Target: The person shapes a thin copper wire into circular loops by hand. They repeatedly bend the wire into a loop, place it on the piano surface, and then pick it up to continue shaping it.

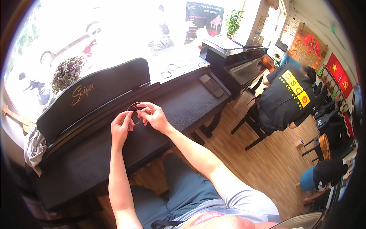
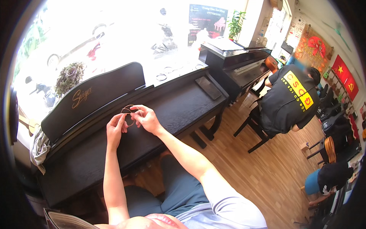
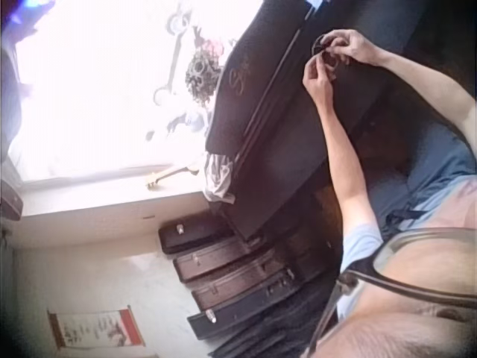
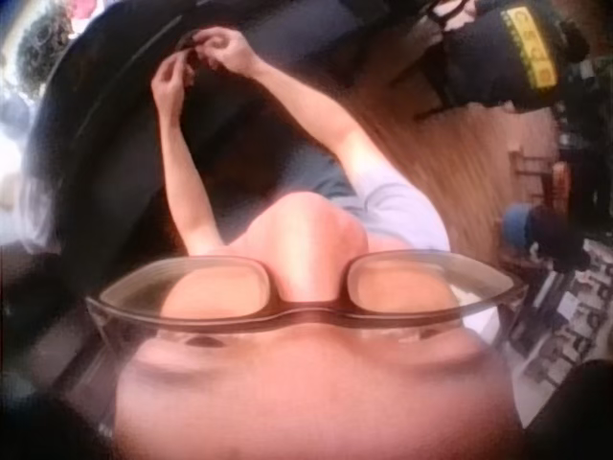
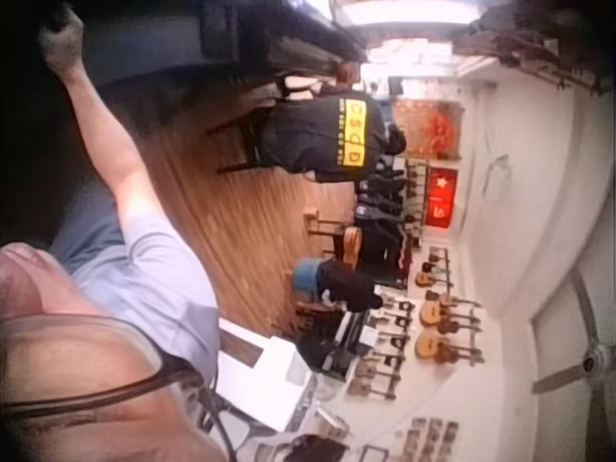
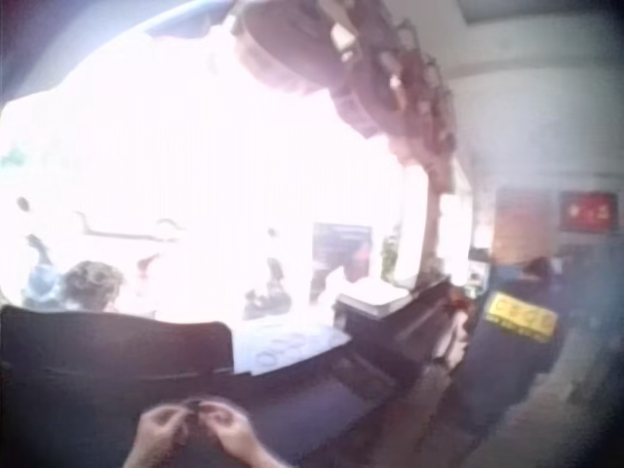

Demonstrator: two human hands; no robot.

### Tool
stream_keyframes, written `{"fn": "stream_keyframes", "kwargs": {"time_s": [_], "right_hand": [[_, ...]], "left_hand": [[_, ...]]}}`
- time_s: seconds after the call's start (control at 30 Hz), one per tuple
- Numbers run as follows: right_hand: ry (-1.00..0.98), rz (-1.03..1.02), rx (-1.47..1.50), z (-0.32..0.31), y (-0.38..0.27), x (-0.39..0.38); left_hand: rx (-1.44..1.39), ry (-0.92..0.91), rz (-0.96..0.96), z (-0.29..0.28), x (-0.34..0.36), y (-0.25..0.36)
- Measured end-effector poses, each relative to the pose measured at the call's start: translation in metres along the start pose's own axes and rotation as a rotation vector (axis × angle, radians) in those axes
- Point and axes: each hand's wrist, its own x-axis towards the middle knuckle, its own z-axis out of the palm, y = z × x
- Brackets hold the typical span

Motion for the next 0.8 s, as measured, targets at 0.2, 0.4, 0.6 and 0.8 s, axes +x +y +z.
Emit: {"fn": "stream_keyframes", "kwargs": {"time_s": [0.2,0.4,0.6,0.8], "right_hand": [[0.094,-0.091,-0.31,0.015,-0.015,-0.005],[-0.048,0.03,-0.23,0.006,-0.016,-0.002],[-0.109,0.098,-0.132,0.001,-0.014,0.005],[-0.081,0.111,-0.082,0.0,-0.013,0.005]], "left_hand": [[0.024,0.046,0.028,0.001,0.005,-0.004],[0.04,0.109,0.061,0.001,0.005,-0.014],[0.038,0.133,0.159,0.011,0.003,-0.007],[0.242,0.15,0.189,0.008,0.005,-0.018]]}}
